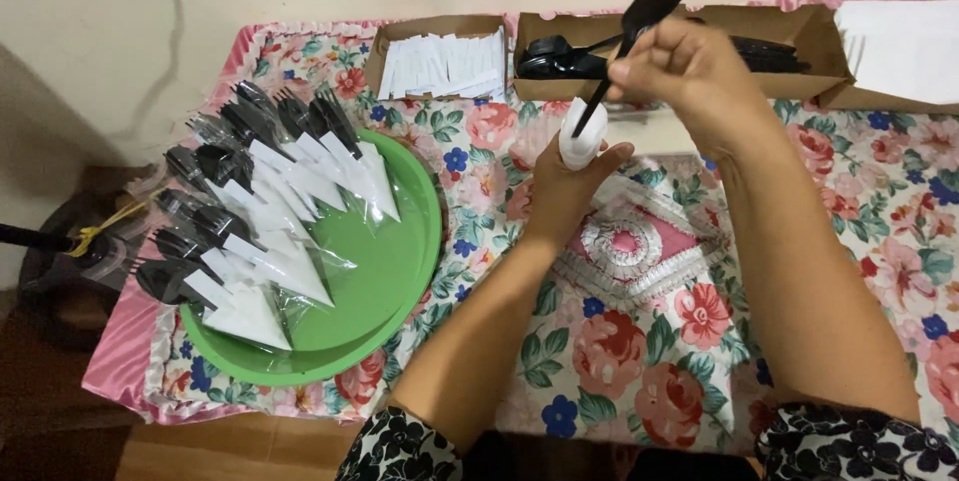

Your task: Wrapping plastic forks and spoons in white napkins and organizing them in a tray.

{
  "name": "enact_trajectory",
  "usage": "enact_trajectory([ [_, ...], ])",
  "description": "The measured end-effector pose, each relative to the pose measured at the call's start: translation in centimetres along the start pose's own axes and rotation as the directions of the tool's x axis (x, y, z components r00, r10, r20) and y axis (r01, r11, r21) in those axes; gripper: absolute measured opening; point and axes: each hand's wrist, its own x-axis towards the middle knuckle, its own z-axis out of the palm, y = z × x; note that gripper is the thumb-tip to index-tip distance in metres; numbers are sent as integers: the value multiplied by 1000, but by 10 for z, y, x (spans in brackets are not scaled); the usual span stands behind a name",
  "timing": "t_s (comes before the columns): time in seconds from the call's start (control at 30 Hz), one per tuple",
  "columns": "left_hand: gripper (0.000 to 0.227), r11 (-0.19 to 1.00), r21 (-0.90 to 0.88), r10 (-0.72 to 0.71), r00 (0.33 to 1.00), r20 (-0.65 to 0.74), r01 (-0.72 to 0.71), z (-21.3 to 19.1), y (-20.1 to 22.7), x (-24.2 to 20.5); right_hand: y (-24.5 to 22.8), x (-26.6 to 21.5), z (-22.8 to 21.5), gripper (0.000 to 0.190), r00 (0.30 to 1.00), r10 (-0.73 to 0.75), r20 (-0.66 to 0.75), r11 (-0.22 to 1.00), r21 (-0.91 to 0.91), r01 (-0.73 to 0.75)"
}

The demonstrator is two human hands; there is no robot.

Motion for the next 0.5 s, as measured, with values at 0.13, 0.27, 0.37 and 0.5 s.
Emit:
enact_trajectory([
  [0.13,32,998,45,57,996,-71,-54,1,-5,2,31,17,-4,15,974,-110,196,991,-53,123],
  [0.27,34,1000,21,-16,998,-64,18,2,12,-6,9,3,4,10,992,-45,118,981,-184,67],
  [0.37,36,999,29,-29,996,-80,31,2,6,-3,8,5,7,4,991,-80,107,971,-215,102],
  [0.5,36,996,93,3,996,-89,6,2,-1,-1,20,10,7,7,982,-164,96,944,-275,184],
])
